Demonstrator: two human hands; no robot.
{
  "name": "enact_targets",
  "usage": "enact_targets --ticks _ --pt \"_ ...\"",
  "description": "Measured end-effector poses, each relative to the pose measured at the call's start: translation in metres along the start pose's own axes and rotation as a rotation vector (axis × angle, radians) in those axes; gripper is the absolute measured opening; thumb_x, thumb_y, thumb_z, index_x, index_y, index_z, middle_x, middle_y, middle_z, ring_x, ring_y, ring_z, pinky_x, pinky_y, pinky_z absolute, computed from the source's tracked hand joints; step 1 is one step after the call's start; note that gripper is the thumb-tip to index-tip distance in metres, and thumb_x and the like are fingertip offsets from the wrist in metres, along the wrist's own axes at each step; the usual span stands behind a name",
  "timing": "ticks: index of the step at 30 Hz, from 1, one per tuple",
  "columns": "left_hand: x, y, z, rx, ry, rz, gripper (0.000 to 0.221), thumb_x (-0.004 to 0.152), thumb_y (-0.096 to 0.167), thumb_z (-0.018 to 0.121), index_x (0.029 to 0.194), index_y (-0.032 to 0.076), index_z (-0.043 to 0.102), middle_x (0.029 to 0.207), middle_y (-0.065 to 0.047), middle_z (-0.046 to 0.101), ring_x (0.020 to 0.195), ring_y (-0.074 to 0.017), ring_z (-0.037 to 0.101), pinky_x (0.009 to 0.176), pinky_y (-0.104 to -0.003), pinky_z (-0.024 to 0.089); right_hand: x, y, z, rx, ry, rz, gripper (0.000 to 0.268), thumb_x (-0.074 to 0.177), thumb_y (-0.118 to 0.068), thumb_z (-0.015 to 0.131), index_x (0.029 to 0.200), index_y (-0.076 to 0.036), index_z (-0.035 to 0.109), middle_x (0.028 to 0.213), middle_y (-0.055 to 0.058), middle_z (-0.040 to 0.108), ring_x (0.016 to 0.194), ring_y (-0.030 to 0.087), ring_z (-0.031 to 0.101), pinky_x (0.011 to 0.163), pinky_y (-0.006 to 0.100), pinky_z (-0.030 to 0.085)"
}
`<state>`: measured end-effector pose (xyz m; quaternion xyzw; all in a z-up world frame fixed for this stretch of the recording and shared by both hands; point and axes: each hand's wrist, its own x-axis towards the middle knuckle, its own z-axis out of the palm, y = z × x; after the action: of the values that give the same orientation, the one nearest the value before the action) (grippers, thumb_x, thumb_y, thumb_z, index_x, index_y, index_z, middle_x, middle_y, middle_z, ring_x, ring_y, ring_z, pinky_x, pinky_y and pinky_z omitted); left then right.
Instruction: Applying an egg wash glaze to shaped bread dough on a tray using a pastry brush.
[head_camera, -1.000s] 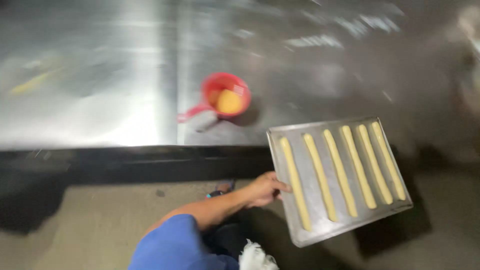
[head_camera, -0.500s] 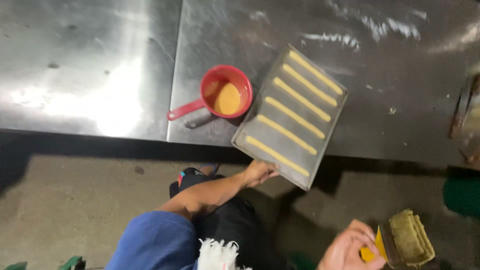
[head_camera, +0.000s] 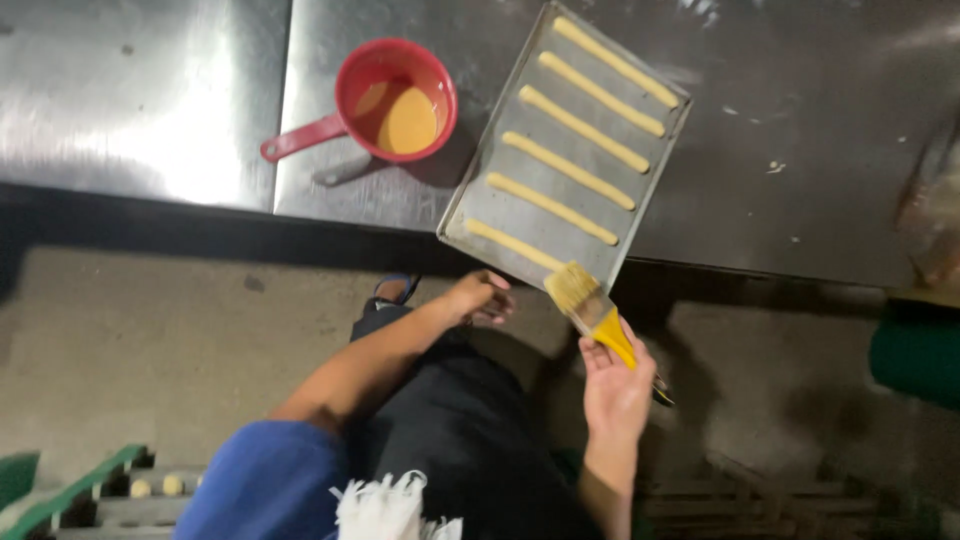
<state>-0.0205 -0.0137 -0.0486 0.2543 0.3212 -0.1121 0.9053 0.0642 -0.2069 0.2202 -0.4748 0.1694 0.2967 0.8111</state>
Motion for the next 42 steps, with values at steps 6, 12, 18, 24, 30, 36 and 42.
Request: enact_targets --ticks 6,12,18,24,30,36,42 --pt "-0.101 0.027 -0.032 0.259 0.505 0.493 0.012 0.098 0.008 0.059 0.11 0.005 0.059 0.088 -0.007 0.07 0.074 -0.0166 0.068 0.058 -0.033 0.056 0.043 0.045 0.007 -0.292 -0.1 -0.156 0.053 0.107 -0.029 0.051 0.146 0.006 0.048 0.134 0.016 0.06 0.109 0.027 0.064 0.103 0.043 0.052" --pt "-0.172 0.115 -0.015 0.57 0.579 0.88 0.019 0.099 0.01 0.066 0.116 0.003 0.061 0.091 -0.008 0.069 0.081 -0.0163 0.066 0.074 -0.031 0.056 0.059 0.074 0.082 -0.695 -0.276 -0.41 0.042 0.109 -0.018 0.052 0.14 0.01 0.056 0.126 0.02 0.067 0.092 0.027 0.072 0.089 0.036 0.058" --pt "-0.166 0.147 -0.012 1.124 0.563 0.962 0.036 0.087 0.013 0.077 0.115 0.0 0.06 0.104 -0.022 0.066 0.096 -0.0434 0.063 0.082 -0.048 0.052 0.051 0.104 0.096 -0.893 -0.236 -0.407 0.038 0.108 -0.014 0.05 0.138 0.008 0.059 0.123 0.018 0.07 0.089 0.025 0.075 0.087 0.032 0.058" --pt "-0.154 0.159 -0.017 1.25 0.47 0.873 0.038 0.084 0.014 0.078 0.114 0.002 0.059 0.105 -0.021 0.065 0.104 -0.0447 0.061 0.085 -0.052 0.05 0.059 0.096 0.1 -0.911 -0.151 -0.454 0.035 0.106 -0.011 0.052 0.134 0.008 0.06 0.12 0.015 0.071 0.086 0.022 0.075 0.084 0.03 0.06" --pt "-0.161 0.173 -0.014 1.246 0.386 0.878 0.048 0.084 0.014 0.079 0.125 0.004 0.057 0.111 -0.019 0.067 0.106 -0.0438 0.063 0.086 -0.051 0.051 0.057 0.077 0.089 -1.02 -0.119 -0.54 0.033 0.107 -0.009 0.054 0.134 0.008 0.062 0.121 0.015 0.07 0.092 0.017 0.074 0.088 0.027 0.056" --pt "-0.166 0.177 -0.012 1.299 0.31 0.853 0.065 0.081 0.013 0.081 0.14 0.007 0.053 0.103 -0.015 0.065 0.095 -0.0376 0.064 0.079 -0.048 0.052 0.047 0.059 0.082 -1.08 -0.037 -0.511 0.032 0.107 -0.007 0.053 0.134 0.008 0.062 0.113 0.015 0.074 0.088 0.018 0.074 0.086 0.027 0.057" --pt "-0.162 0.181 -0.012 1.279 0.314 0.845 0.065 0.079 0.013 0.084 0.138 0.009 0.056 0.092 -0.011 0.063 0.086 -0.0327 0.065 0.074 -0.046 0.052 0.048 0.043 0.062 -1.054 -0.001 -0.556 0.032 0.107 -0.004 0.051 0.136 0.009 0.06 0.113 0.016 0.074 0.09 0.019 0.074 0.087 0.028 0.057"
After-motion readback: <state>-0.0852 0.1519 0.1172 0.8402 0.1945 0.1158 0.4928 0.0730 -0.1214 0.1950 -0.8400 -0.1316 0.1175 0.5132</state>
